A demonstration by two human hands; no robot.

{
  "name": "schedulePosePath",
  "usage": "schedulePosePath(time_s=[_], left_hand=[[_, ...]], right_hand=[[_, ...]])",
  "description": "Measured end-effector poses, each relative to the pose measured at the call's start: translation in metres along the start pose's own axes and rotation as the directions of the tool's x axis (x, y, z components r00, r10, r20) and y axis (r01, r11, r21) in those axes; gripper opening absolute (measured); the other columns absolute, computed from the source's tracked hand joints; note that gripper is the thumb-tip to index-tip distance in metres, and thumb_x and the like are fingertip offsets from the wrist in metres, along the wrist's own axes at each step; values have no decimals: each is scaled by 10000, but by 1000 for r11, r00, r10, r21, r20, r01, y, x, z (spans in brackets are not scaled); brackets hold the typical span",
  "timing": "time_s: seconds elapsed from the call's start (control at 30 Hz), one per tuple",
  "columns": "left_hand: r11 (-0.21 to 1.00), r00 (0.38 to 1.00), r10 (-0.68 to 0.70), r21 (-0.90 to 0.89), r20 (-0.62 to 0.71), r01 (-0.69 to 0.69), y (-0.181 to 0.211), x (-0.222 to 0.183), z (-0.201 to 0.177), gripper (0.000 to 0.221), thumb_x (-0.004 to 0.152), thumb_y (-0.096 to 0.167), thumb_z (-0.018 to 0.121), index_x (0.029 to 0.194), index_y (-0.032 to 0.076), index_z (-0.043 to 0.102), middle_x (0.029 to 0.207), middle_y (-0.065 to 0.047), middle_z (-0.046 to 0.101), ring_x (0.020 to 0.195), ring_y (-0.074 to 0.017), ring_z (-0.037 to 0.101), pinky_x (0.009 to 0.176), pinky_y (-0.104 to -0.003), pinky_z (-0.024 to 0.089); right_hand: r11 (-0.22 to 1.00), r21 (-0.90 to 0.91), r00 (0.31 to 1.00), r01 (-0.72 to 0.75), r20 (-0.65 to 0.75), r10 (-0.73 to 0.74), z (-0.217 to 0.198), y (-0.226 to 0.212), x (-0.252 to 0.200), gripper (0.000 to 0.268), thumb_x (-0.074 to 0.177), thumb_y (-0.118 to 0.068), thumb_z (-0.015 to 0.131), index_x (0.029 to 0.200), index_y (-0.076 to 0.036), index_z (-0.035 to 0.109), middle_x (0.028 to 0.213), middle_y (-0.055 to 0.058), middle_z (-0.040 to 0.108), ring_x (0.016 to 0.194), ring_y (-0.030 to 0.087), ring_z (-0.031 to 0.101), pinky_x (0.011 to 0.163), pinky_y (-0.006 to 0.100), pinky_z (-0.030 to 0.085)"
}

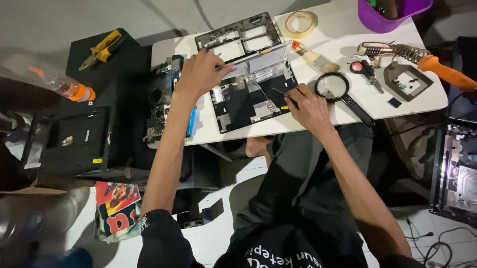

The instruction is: Disassembling the screen frame and internal components of a laptop using a small screwdriver.

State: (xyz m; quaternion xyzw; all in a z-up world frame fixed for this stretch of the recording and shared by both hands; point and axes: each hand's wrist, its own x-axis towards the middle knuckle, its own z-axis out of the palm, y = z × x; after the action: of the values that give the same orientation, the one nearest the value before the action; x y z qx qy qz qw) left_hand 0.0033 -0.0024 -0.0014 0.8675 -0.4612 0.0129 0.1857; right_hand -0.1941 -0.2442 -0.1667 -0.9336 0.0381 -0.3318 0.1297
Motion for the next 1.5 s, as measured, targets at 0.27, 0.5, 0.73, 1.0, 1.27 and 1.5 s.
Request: schedulePosePath(time_s=[0.27,0.5,0.73,1.0,1.27,1.5], left_hand=[[992,988,16,128,-154,4,-24,2,32,433,943,505,740,884,85,829,836,-141,697,717,-336,644,665,-468,531],[996,986,78,58,-144,-70,-22,2,26,444,954,436,756,820,15,807,603,-95,645,522,-303,580,628,-409,528],[999,995,35,21,-92,-33,-20,5,24,403,960,394,752,845,13,816,534,-88,613,467,-287,554,611,-396,524],[991,993,75,121,-92,-64,-26,7,36,254,893,306,764,839,64,817,665,-92,696,577,-321,633,655,-444,540],[856,979,196,495,-51,-146,-29,-6,81,174,790,308,726,654,202,702,549,-47,630,562,-298,691,1046,-514,391],[725,892,396,670,-219,-158,23,-54,72,301,962,77,668,669,135,705,649,-17,656,973,-203,723,1301,-600,54]], right_hand=[[999,-7,998,35,-52,-35,-26,-25,8,74,926,-118,743,973,-64,763,944,58,654,626,284,629,539,391,532],[1000,6,999,29,-36,-29,-32,-31,9,71,922,-98,747,976,-55,762,946,62,648,598,281,623,530,381,526],[999,35,1000,20,2,-20,-31,-29,10,90,921,-83,745,986,-25,766,943,83,664,585,282,621,531,385,518],[999,29,1000,26,10,-26,-32,-30,10,81,926,-70,746,977,-9,756,943,89,655,564,269,600,518,381,509],[996,-36,996,79,-48,-81,-7,-7,2,92,979,-210,781,981,-128,739,870,23,588,605,287,672,444,391,535],[995,92,999,-25,-27,28,-4,0,2,230,904,-244,796,781,-139,633,683,-4,513,556,313,635,441,405,502]])
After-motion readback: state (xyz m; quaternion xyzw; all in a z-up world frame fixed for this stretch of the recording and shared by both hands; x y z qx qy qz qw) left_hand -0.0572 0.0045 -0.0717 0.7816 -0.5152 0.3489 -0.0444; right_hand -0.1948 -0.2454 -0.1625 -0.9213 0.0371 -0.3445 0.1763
